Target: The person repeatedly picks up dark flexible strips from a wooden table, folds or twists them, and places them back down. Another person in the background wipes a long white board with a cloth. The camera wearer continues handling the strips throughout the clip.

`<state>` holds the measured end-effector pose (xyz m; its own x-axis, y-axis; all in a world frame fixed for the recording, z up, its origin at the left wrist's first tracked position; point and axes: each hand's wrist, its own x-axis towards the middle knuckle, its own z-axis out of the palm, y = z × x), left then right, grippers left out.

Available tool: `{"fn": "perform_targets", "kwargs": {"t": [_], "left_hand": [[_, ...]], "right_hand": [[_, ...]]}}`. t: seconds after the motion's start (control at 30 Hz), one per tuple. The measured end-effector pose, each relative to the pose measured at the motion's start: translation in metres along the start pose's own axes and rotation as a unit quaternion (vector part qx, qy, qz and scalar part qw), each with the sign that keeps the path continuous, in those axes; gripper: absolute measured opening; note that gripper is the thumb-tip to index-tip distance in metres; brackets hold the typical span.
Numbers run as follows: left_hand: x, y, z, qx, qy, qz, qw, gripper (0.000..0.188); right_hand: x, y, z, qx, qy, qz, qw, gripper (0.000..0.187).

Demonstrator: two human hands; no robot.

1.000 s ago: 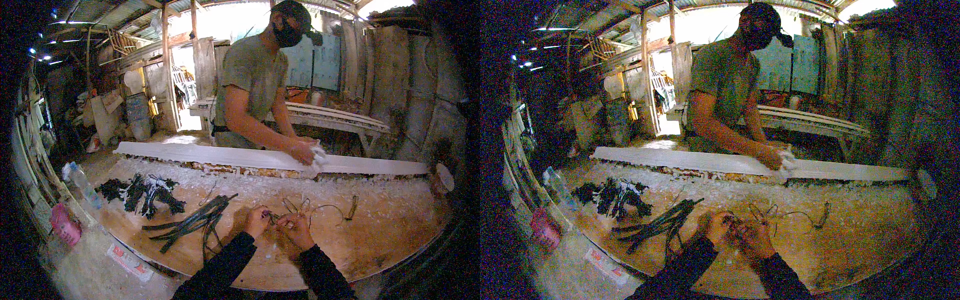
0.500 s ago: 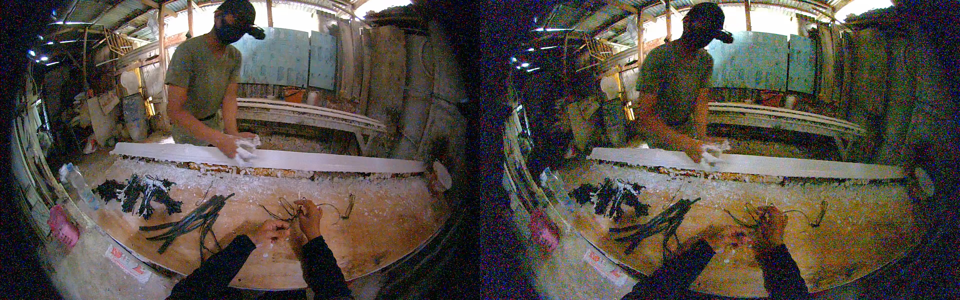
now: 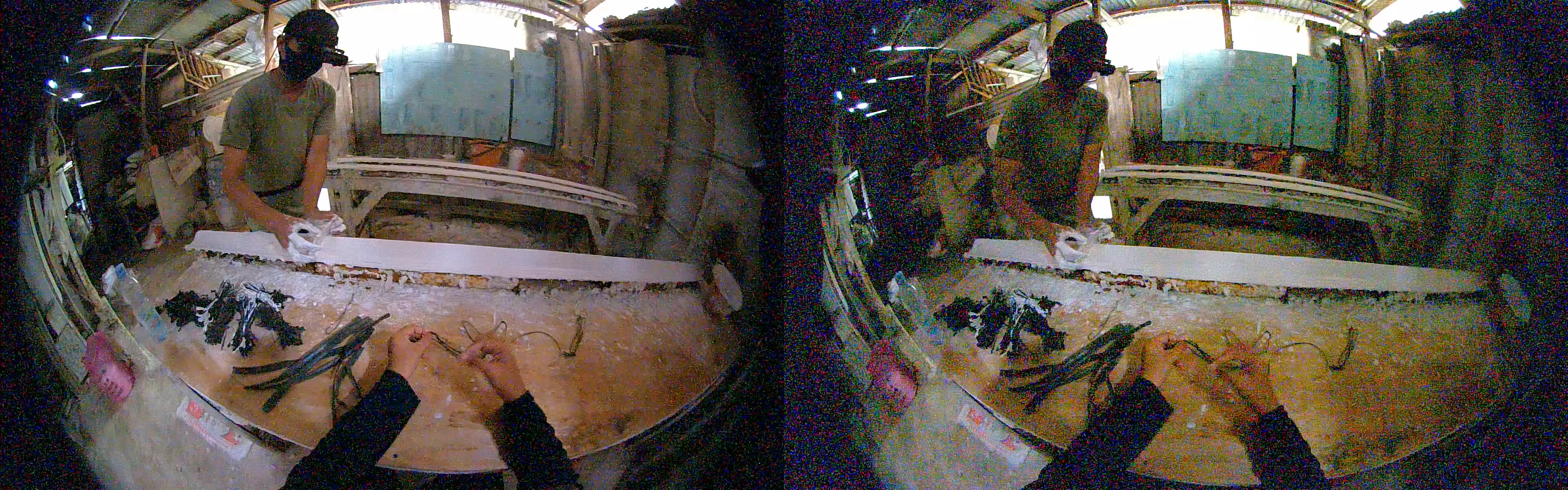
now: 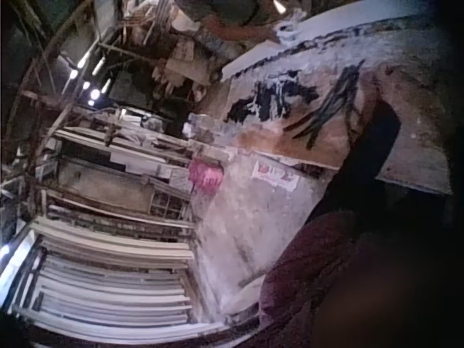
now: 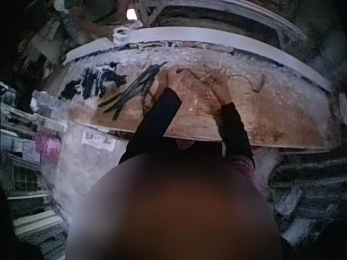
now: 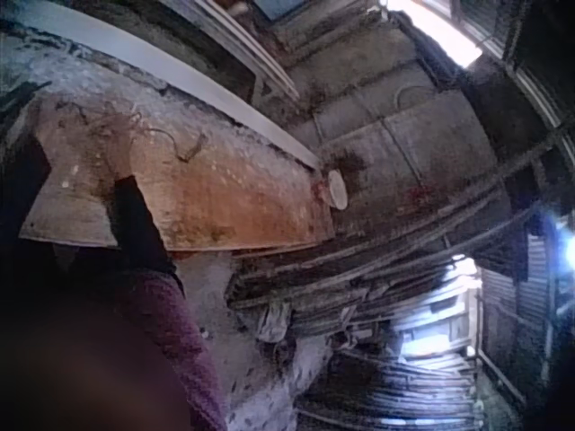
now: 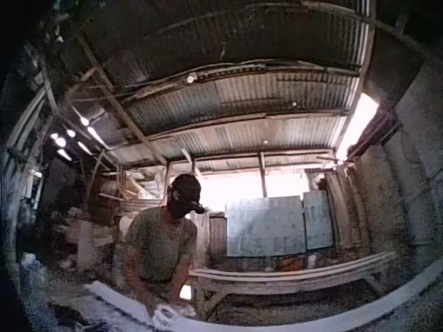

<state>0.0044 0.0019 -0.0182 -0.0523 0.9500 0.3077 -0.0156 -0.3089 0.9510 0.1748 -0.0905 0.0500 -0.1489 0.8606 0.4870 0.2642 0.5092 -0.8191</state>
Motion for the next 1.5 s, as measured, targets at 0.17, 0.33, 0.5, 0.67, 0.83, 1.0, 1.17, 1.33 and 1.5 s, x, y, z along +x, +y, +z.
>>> {"fn": "perform_targets", "kwargs": {"t": [0.17,0.33,0.5,0.67,0.83,1.0,1.17,1.33,1.5], "left_hand": [[0.006,-0.011,-0.001,0.116,0.105,0.157,0.975,0.011],[-0.008,0.013,0.002,0.16,0.092,0.174,0.967,0.01],[-0.015,0.025,0.008,0.175,0.052,0.107,0.977,0.008],[-0.013,0.007,0.01,0.176,0.006,0.111,0.978,0.007],[-0.014,-0.004,0.021,0.106,-0.137,0.065,0.983,0.017],[-0.037,0.021,0.026,-0.137,-0.364,-0.158,0.907,0.017],[-0.058,0.064,0.03,-0.153,-0.432,-0.219,0.862,0.01],[-0.06,0.089,0.026,-0.017,-0.445,-0.099,0.89,0.011],[-0.051,0.063,0.03,-0.104,-0.382,-0.14,0.908,0.013]], "right_hand": [[-0.011,-0.018,0.033,0.03,-0.164,0.022,0.986,0.017],[-0.006,-0.019,0.024,0.027,-0.14,0.023,0.99,0.013],[-0.007,-0.027,0.02,-0.005,-0.099,0.017,0.995,0.011],[-0.001,-0.017,0.017,0.027,-0.032,0.034,0.999,0.009],[0.007,0.009,0.0,-0.054,0.11,0.048,0.991,0.011],[0.013,0.017,-0.012,-0.172,0.217,0.116,0.954,0.01],[0.01,0.008,-0.012,0.011,0.246,0.117,0.962,0.006],[0.013,0.019,-0.017,-0.11,0.231,0.106,0.961,0.008],[0.013,0.034,-0.022,-0.149,0.251,0.066,0.954,0.012]]}}
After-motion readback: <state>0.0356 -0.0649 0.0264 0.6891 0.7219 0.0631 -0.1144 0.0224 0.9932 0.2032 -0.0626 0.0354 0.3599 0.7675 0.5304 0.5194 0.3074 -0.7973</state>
